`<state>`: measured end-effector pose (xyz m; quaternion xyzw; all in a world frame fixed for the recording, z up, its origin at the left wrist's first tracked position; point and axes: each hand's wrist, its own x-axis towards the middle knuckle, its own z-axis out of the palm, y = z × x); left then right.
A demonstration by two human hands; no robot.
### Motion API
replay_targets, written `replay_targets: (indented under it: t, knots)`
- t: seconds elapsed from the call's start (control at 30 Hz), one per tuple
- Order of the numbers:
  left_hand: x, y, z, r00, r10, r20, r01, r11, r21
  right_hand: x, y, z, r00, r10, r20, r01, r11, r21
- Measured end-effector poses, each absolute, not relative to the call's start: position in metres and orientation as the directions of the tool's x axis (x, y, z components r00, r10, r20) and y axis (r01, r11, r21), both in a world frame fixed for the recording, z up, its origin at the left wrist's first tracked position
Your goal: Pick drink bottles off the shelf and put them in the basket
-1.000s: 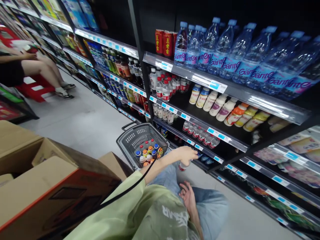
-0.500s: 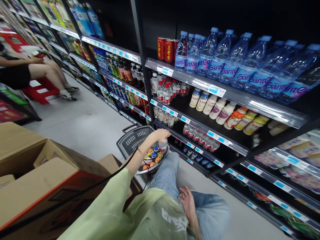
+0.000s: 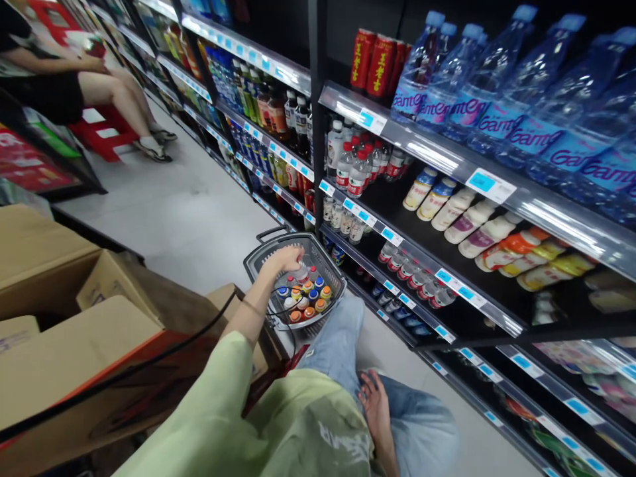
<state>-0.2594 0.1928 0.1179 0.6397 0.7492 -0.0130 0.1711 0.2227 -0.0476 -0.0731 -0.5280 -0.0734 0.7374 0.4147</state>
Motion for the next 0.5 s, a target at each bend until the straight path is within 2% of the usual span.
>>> replay_targets:
  t: [0.27,0.43,0.5]
  knots:
    - [-0.307,0.176,0.038,-0.483,0.831,-0.276,0.815,0.542,0.206,0.227,-0.048,-0.063,-0.058,0.628,-0.776,-0.455,-0.709,-0.539]
    - [-0.326,0.161,-0.013,-0.723,0.616,-0.314,0.513,0.782,0.354,0.231,-0.051,-0.063,0.024,0.547,-0.837,-0.418,-0.755,-0.506]
    - [-0.330,0.155,-0.032,-0.773,0.526,-0.354,0.403,0.839,0.366,0.234,-0.054,-0.063,0.055,0.526,-0.849,-0.403,-0.766,-0.501]
